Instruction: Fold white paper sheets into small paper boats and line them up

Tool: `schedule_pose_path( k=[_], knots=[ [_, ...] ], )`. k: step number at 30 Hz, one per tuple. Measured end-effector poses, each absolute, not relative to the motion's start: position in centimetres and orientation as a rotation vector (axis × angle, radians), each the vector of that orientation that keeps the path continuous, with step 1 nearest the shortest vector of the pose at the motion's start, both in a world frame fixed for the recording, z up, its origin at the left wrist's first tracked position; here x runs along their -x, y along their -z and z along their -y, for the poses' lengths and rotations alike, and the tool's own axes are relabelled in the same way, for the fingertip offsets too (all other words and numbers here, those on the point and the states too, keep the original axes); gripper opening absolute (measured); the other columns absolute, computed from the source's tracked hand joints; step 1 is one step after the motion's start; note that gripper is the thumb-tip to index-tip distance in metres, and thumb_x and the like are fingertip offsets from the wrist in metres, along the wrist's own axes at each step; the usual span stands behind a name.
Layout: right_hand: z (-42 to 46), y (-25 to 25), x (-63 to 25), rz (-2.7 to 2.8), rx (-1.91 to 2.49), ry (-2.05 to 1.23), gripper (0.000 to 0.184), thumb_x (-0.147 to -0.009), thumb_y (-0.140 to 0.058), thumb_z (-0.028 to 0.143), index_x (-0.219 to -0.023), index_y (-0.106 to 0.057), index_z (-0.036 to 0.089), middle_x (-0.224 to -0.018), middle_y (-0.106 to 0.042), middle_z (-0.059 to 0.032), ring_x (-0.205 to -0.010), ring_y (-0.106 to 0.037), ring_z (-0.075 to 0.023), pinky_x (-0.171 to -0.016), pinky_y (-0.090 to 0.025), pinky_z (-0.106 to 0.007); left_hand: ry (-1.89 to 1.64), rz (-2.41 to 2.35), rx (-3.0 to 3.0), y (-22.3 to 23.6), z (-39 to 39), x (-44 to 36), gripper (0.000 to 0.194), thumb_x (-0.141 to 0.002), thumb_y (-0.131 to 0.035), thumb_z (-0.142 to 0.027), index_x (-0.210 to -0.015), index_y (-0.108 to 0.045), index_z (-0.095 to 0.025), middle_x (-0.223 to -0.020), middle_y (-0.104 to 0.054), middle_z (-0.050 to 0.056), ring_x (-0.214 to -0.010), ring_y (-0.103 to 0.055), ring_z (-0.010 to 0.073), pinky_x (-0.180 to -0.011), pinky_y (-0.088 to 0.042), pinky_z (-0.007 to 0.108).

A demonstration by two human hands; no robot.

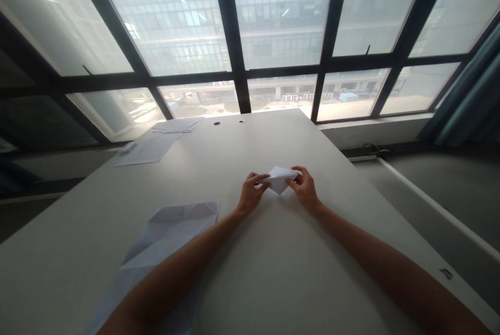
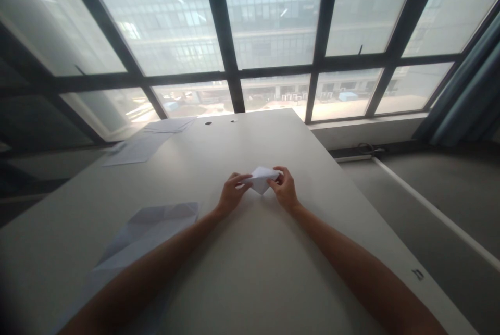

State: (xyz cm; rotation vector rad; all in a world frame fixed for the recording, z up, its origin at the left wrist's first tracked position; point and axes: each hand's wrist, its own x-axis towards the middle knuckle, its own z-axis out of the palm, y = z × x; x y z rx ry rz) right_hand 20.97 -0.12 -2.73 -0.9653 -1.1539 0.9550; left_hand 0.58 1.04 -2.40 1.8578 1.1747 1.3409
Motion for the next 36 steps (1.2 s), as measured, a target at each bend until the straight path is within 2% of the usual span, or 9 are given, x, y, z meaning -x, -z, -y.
schedule_pose_path(
  k=[3, 8, 13, 17, 19, 24, 27, 30, 36],
  knots=[
    [0.2, 2.7, -20.9, 1.171, 0.959, -0.965, 0.058, -0.07, -0.077, 0.036, -0.12, -0.058, 0.017, -0.08, -0.068, -0.0009, -0.071, -0.062, -0.0174, -0.066, -0.05, -0.03, -1.354, -1.224, -1.877, 2.4, -1.0, -0.5, 0.022, -0.082, -0.073, -0.032, -0.102, -0.077, -0.024, -0.091, -0.056, 0.003, -0.084, -0.058, 0.0164, -0.077, -0.053, 0.031],
    [0.2, 2.6, -21.0, 1.205, 1.009, -0.891, 0.035, -0.071, -0.076, 0.039, -0.097, -0.067, 0.016, -0.082, -0.066, -0.0028, -0.073, -0.06, -0.0176, -0.065, -0.049, -0.029, -1.436, -1.218, -1.917, 2.2, -0.8, -0.7, 0.02, -0.081, -0.076, -0.037, -0.095, -0.078, -0.023, -0.09, -0.054, 0.003, -0.083, -0.057, 0.0163, -0.073, -0.053, 0.03],
    [0.6, 2.2, -21.2, 1.354, 1.025, -0.653, 0.02, -0.077, -0.072, 0.038, -0.084, -0.067, 0.019, -0.109, -0.063, -0.0085, -0.093, -0.061, -0.0211, -0.068, -0.051, -0.03, -1.548, -1.097, -1.978, 1.6, -0.6, -0.8, 0.017, -0.085, -0.073, -0.038, -0.086, -0.078, -0.022, -0.094, -0.066, 0.006, -0.089, -0.064, 0.0191, -0.081, -0.055, 0.035],
    [1.2, 1.9, -21.3, 1.551, 1.003, -0.463, 0.003, -0.082, -0.061, 0.021, -0.081, -0.064, 0.021, -0.096, -0.066, -0.0061, -0.094, -0.06, -0.0217, -0.079, -0.049, -0.034, -1.533, -1.159, -2.095, 1.1, -0.4, -0.6, 0.01, -0.087, -0.07, -0.03, -0.086, -0.078, -0.023, -0.096, -0.071, 0.007, -0.089, -0.067, 0.0206, -0.084, -0.053, 0.037],
    [1.3, 1.9, -21.3, 1.634, 1.027, -0.363, 0.012, -0.081, -0.056, 0.012, -0.08, -0.063, 0.022, -0.091, -0.067, -0.0052, -0.093, -0.06, -0.0219, -0.085, -0.047, -0.036, -1.458, -1.244, -2.177, 1.2, -0.3, -0.4, 0.01, -0.087, -0.067, -0.022, -0.087, -0.077, -0.024, -0.102, -0.072, 0.007, -0.095, -0.067, 0.0219, -0.09, -0.051, 0.04],
    [1.0, 2.3, -21.7, 1.816, 1.231, -0.216, 0.021, -0.076, -0.053, 0.004, -0.08, -0.065, 0.021, -0.088, -0.068, -0.0052, -0.092, -0.059, -0.0226, -0.086, -0.043, -0.034, -0.965, -1.468, -2.421, 2.2, 0.0, -0.4, 0.047, -0.078, -0.049, 0.001, -0.11, -0.072, -0.025, -0.121, -0.07, 0.005, -0.122, -0.059, 0.025, -0.113, -0.033, 0.051],
    [0.7, 2.5, -22.0, 1.868, 1.325, -0.213, 0.028, -0.074, -0.049, -0.001, -0.081, -0.066, 0.02, -0.086, -0.068, -0.0047, -0.09, -0.06, -0.0217, -0.084, -0.043, -0.032, -0.832, -1.497, -2.492, 2.3, 0.3, -0.6, 0.062, -0.077, -0.043, 0.004, -0.131, -0.062, -0.02, -0.137, -0.061, 0.008, -0.136, -0.049, 0.023, -0.12, -0.024, 0.049],
    [0.8, 2.6, -21.9, 1.904, 1.364, -0.214, 0.033, -0.073, -0.045, -0.003, -0.083, -0.068, 0.019, -0.088, -0.07, -0.005, -0.091, -0.061, -0.0207, -0.085, -0.042, -0.031, -0.794, -1.362, -2.604, 2.3, 0.5, -0.9, 0.058, -0.086, -0.041, -0.003, -0.142, -0.051, -0.016, -0.152, -0.046, 0.009, -0.145, -0.035, 0.0203, -0.122, -0.021, 0.044],
    [1.7, 2.2, -21.5, 2.066, 1.46, -0.17, 0.035, -0.083, -0.044, 0.001, -0.091, -0.073, 0.019, -0.099, -0.073, -0.0078, -0.1, -0.062, -0.0217, -0.09, -0.039, -0.032, -0.475, -1.153, -2.666, 2.9, 0.7, -1.1, 0.052, -0.102, -0.04, -0.041, -0.15, -0.041, -0.02, -0.157, -0.037, 0.011, -0.148, -0.03, 0.0229, -0.121, -0.021, 0.046]
  ],
)
